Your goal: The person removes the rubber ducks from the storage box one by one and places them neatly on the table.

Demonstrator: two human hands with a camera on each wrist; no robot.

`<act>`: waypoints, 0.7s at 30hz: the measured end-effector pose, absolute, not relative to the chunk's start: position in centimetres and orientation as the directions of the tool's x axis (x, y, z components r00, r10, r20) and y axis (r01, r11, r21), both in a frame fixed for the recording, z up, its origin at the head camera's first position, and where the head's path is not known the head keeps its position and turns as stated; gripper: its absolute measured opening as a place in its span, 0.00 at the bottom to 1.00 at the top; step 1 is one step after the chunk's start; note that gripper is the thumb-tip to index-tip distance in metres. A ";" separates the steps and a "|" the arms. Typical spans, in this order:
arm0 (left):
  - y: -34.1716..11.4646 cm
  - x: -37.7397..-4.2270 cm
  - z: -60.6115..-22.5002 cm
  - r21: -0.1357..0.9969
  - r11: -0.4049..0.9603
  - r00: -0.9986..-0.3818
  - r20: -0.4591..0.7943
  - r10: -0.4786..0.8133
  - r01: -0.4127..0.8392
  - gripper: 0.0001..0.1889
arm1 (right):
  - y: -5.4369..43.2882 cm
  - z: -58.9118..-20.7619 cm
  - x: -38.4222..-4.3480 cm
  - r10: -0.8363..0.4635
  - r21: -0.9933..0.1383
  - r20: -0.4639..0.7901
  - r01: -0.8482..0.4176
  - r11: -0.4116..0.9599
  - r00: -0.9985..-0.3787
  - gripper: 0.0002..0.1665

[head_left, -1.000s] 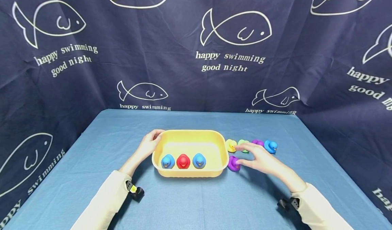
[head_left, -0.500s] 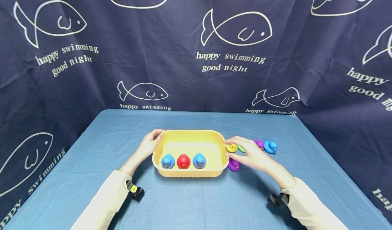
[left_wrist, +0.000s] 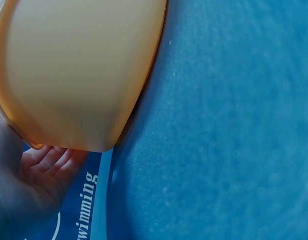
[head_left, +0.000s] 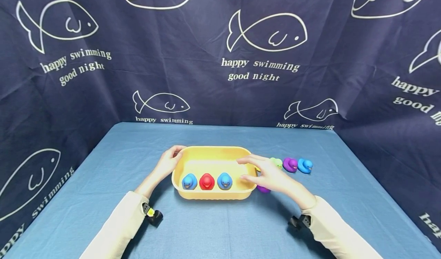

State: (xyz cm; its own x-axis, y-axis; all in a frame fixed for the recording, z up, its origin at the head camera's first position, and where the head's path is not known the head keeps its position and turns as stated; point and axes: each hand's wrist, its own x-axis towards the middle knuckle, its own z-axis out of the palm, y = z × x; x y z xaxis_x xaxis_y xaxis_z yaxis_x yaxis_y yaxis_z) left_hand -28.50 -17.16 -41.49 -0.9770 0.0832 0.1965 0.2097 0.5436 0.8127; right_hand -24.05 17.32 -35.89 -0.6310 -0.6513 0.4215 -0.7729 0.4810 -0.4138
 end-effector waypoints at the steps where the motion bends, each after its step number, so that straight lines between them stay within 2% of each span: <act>1: -17.2 -28.5 -41.5 0.813 0.543 -0.977 0.198 0.083 0.211 0.16 | 17.1 -36.0 -24.1 -0.655 -0.412 0.424 -0.777 0.475 -0.625 0.26; 5: -17.2 -28.5 -41.5 0.810 0.545 -0.975 0.205 0.083 0.216 0.15 | 16.3 -36.4 -24.1 -0.673 -0.392 0.426 -0.793 0.466 -0.605 0.26; 12: -17.2 -28.6 -41.6 0.816 0.540 -0.978 0.195 0.075 0.205 0.16 | 15.2 -36.8 -24.0 -0.711 -0.433 0.400 -0.803 0.409 -0.578 0.26; 21: -17.2 -28.7 -41.7 0.814 0.543 -0.977 0.197 0.077 0.207 0.15 | 13.8 -37.0 -24.4 -0.762 -0.350 0.439 -0.872 0.341 -0.475 0.28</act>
